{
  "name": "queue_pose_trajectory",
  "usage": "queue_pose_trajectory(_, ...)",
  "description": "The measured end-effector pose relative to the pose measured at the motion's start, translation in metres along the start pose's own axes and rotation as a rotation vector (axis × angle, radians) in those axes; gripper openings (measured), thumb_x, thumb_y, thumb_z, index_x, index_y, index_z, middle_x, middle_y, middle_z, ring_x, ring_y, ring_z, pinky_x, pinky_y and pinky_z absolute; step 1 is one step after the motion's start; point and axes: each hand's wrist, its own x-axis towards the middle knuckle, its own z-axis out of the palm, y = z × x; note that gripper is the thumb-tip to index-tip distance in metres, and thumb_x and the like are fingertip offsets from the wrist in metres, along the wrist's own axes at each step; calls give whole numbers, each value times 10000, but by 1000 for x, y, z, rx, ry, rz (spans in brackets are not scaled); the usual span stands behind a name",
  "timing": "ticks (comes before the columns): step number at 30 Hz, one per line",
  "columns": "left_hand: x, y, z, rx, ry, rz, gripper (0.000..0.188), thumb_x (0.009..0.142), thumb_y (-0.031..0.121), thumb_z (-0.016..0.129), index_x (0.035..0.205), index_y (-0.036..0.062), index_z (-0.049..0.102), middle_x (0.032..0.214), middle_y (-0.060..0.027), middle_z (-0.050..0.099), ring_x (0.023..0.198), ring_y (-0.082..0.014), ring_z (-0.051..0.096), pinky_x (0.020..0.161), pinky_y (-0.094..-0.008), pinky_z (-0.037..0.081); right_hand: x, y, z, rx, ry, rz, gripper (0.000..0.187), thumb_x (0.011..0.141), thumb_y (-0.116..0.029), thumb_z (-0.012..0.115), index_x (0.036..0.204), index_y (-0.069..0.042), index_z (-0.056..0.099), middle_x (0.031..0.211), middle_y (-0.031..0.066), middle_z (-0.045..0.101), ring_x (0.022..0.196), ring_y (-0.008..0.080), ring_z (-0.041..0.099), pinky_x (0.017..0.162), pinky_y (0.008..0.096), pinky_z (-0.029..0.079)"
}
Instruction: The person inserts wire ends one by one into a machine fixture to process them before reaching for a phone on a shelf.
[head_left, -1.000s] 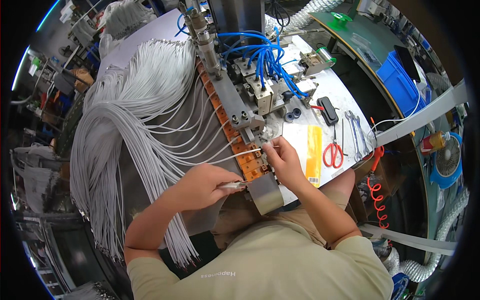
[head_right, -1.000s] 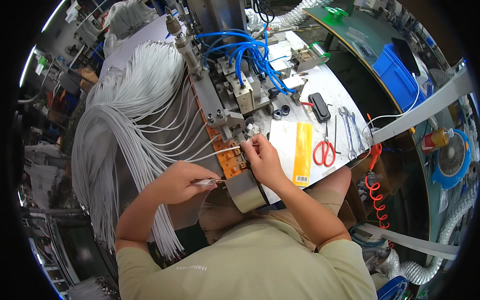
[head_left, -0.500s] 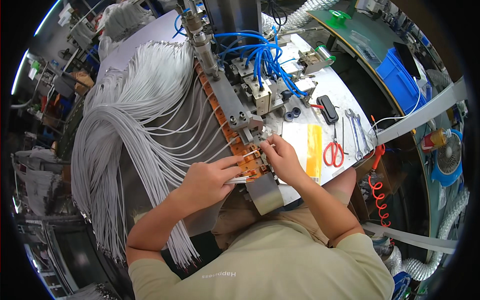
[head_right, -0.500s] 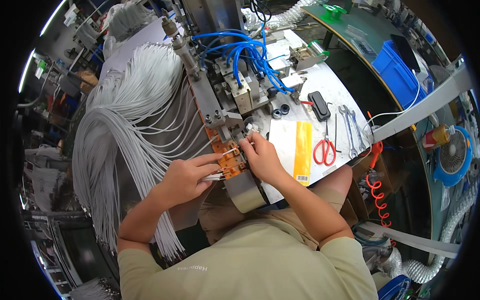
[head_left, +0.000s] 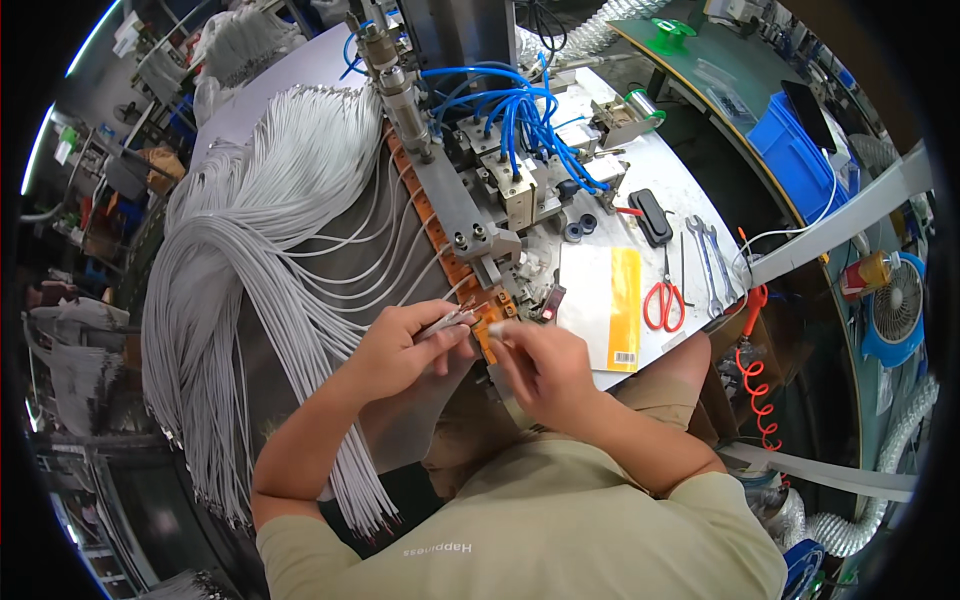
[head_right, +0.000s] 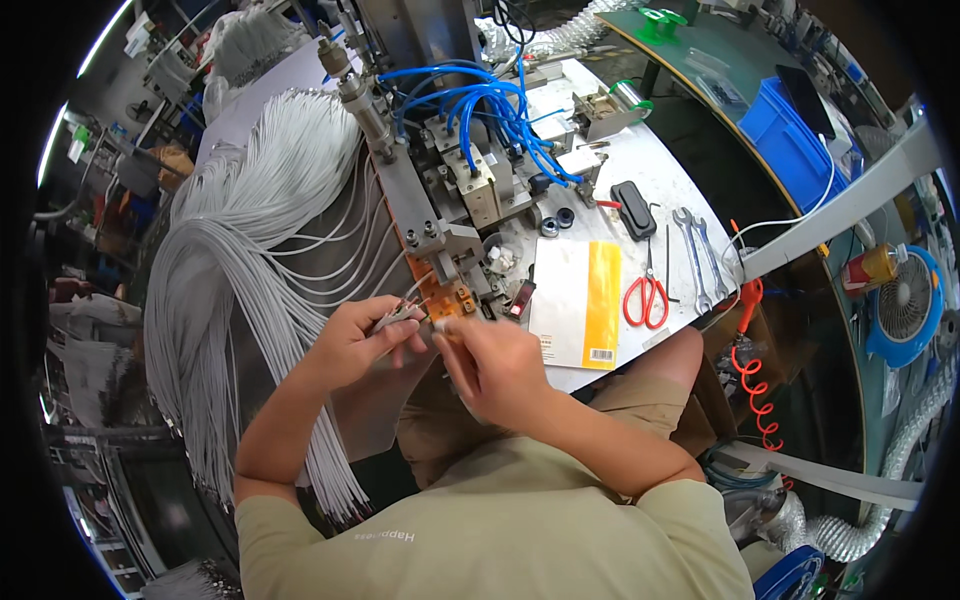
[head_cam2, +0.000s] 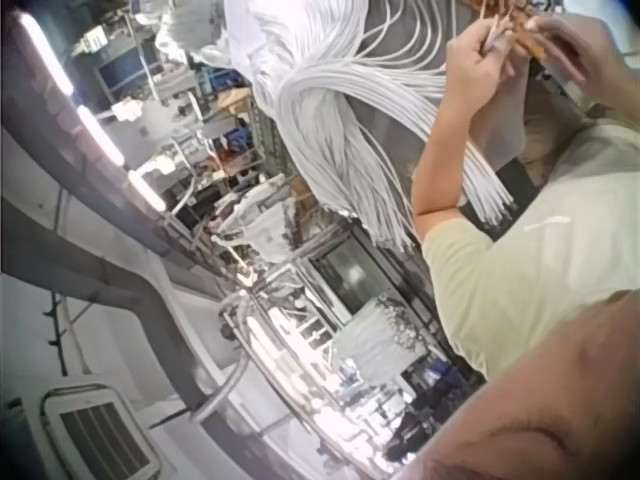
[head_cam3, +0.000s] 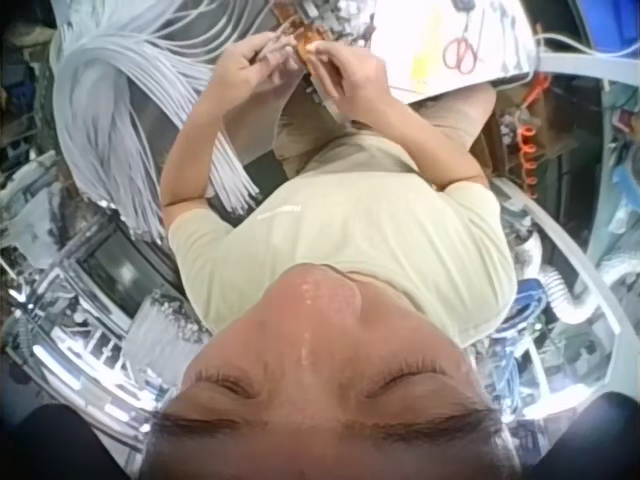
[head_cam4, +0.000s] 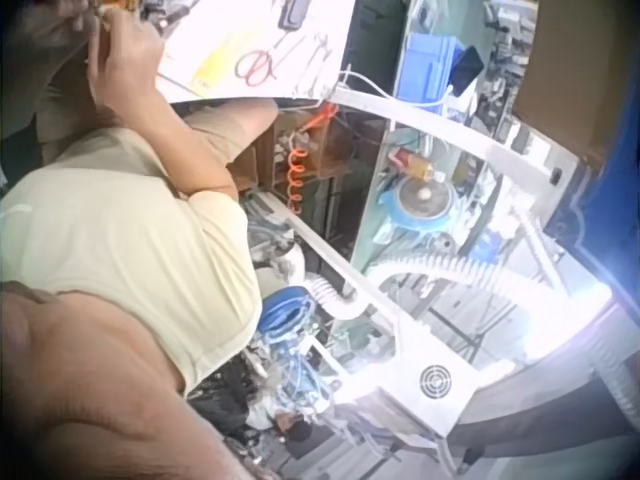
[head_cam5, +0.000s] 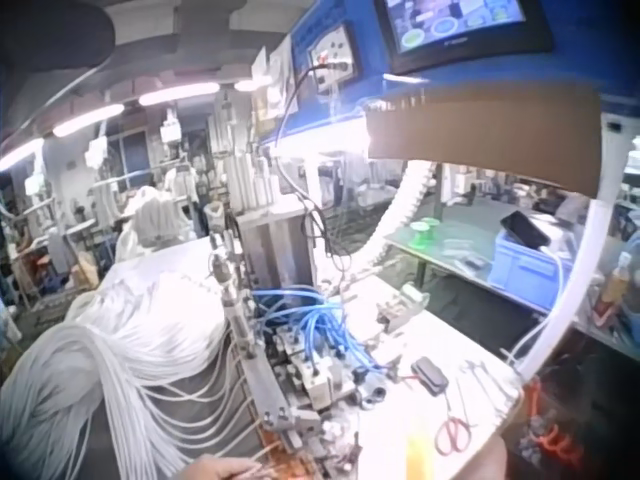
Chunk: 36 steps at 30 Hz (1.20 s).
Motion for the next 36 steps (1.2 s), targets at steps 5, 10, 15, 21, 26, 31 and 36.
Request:
queue_pose_trajectory(5,0,-3,4,214,20,113,161,940,75,654,1067,-21,676,815,-53,712,708,-76,647,630,-235,514,9,14,11,-32,2,-92,74,965,-56,604,1001,6,621,619,4,596,485,56,496,458,229,369)
queue_pose_trajectory(10,-1,-6,5,331,119,206,154,901,53,701,1035,-22,696,839,-57,724,743,-67,654,658,-229,526,4,5,10,306,-166,391,84,954,-60,627,1002,7,618,612,21,615,490,59,534,458,229,379)
queue_pose_trajectory(15,-2,-9,4,325,169,256,154,871,41,729,1012,-19,712,839,-50,726,735,-63,646,660,-228,526,12,-4,8,319,-201,439,80,952,-57,625,993,10,609,584,21,604,479,63,534,456,227,380)
queue_pose_trajectory(21,-3,-7,7,390,195,266,139,866,31,725,997,-16,716,837,-41,725,725,-62,634,651,-232,513,16,-5,5,350,-220,465,85,946,-52,622,995,12,595,551,21,585,454,70,516,449,242,383)
queue_pose_trajectory(26,-2,-9,7,336,109,236,123,902,41,677,1010,-13,696,807,-39,710,722,-63,623,651,-237,497,14,11,3,268,-283,336,84,933,-49,628,991,-1,589,568,37,576,466,97,525,465,258,381)
queue_pose_trajectory(31,-1,-5,1,146,-26,95,141,939,56,627,1053,-20,660,795,-39,696,735,-67,632,667,-235,503,19,20,-2,151,-261,50,106,908,-63,660,957,-13,579,702,87,608,606,201,556,595,334,423)
queue_pose_trajectory(36,-3,-6,-1,253,23,97,174,931,52,633,1086,-23,655,816,-56,707,749,-88,656,680,-242,517,19,11,12,-35,-142,-1,142,893,-95,677,927,-21,560,804,118,608,736,299,534,710,406,413)
